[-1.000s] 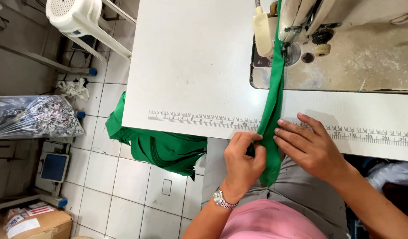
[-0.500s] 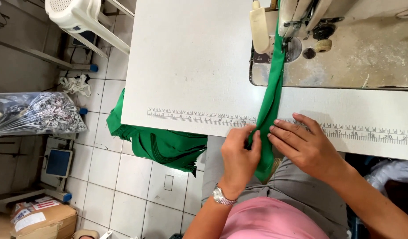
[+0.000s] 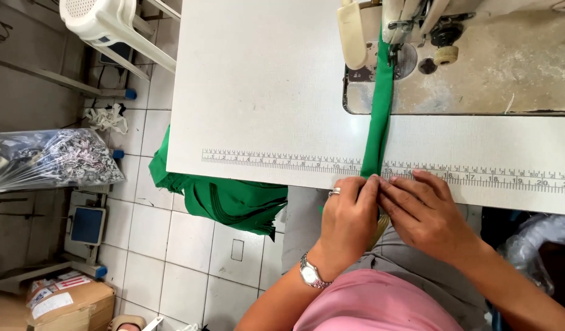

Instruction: A person is using an industrial sewing machine to sew long strips of green fabric, folding the edges as they feed them through the machine.

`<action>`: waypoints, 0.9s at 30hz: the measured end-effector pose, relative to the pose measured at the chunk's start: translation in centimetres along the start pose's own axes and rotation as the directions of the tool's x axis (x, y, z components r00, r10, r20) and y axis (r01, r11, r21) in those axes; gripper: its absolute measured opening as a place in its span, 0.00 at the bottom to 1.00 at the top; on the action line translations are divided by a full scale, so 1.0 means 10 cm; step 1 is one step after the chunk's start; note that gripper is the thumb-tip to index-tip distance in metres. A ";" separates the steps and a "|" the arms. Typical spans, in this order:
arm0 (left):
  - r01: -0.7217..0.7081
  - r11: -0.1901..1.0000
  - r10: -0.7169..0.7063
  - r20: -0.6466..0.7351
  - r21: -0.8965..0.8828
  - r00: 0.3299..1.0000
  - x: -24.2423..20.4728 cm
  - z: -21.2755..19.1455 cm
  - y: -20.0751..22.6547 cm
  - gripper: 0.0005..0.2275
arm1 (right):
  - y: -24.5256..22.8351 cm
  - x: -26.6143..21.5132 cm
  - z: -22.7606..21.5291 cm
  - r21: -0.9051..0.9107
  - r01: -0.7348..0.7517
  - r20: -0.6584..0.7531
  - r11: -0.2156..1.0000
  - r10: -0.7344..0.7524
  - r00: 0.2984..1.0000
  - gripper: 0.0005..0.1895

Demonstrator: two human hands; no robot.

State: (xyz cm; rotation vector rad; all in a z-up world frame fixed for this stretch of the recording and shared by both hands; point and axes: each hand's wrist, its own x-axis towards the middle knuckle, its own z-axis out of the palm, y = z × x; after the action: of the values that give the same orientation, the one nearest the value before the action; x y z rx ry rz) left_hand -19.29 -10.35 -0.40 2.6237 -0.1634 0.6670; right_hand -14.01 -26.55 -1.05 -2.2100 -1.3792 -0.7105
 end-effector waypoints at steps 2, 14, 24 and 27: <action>-0.011 1.000 0.011 -0.019 -0.015 1.000 0.03 -0.02 0.02 0.10 | 0.00 -0.01 0.02 0.027 -0.005 -0.008 1.000 0.006 1.000 0.12; -0.038 0.999 0.038 0.001 0.029 0.999 0.11 -0.03 0.04 0.12 | 0.06 0.01 -0.05 0.103 0.005 0.039 0.995 -0.009 0.999 0.11; -0.295 0.939 0.277 0.118 0.180 0.954 0.14 -0.19 -0.03 0.10 | 0.32 0.07 -0.13 0.335 -0.149 0.126 0.930 0.113 0.986 0.22; -0.339 0.906 0.332 0.069 0.255 0.941 0.08 -0.14 -0.04 0.15 | 0.35 -0.01 0.05 0.210 -0.146 0.188 0.967 0.106 0.976 0.21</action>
State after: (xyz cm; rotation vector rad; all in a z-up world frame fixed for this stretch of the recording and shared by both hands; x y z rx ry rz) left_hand -19.14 -9.43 0.93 2.8906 -0.5841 0.8194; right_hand -10.81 -27.75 -1.85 -2.1966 -1.3134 -0.3048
